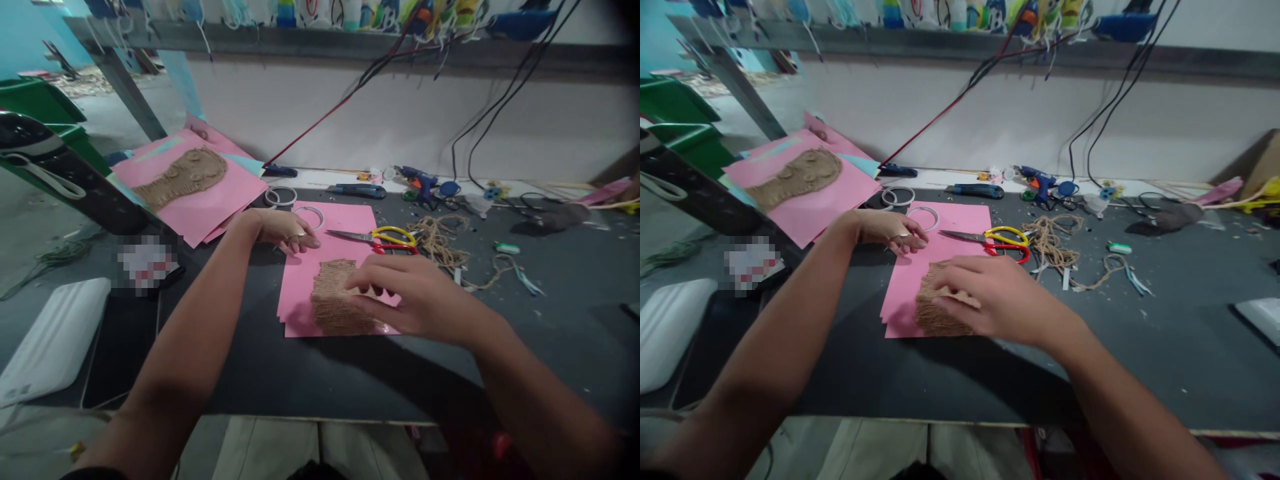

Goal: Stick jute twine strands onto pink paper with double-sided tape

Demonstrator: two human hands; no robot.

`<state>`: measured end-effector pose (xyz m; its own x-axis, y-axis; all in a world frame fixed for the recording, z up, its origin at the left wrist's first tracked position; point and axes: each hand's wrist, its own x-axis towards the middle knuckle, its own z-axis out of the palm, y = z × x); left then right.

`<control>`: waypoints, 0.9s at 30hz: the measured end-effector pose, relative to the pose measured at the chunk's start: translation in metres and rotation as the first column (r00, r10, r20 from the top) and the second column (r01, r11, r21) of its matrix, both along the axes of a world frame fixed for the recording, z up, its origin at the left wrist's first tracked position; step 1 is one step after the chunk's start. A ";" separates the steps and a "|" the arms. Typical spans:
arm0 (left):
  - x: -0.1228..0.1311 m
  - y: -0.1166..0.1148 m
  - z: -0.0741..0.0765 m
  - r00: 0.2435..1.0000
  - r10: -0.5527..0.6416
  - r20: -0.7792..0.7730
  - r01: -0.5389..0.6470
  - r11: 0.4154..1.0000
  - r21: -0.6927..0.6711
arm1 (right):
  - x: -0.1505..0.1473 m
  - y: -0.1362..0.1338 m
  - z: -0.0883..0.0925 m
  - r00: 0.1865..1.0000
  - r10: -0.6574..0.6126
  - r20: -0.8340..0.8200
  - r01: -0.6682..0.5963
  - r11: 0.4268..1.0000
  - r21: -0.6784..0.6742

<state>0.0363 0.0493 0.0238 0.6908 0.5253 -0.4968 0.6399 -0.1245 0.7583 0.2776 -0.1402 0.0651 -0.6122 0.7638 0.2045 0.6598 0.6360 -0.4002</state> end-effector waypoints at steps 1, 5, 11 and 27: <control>0.000 0.000 0.000 0.999 0.038 -0.003 -0.038 0.998 -0.053 | 0.008 0.009 -0.012 0.998 0.007 0.055 -0.002 0.996 -0.093; 0.002 0.002 -0.002 0.993 0.120 -0.015 -0.120 0.983 -0.141 | 0.026 0.018 -0.041 0.975 0.044 0.220 0.039 0.932 -0.361; 0.001 0.009 0.001 0.995 0.050 -0.092 -0.028 0.975 0.222 | 0.009 0.009 -0.046 0.974 0.131 0.187 -0.063 0.940 -0.335; -0.003 0.009 0.016 0.986 0.136 -0.093 -0.077 0.882 0.465 | 0.010 0.005 -0.054 0.974 0.173 0.146 -0.137 0.964 -0.230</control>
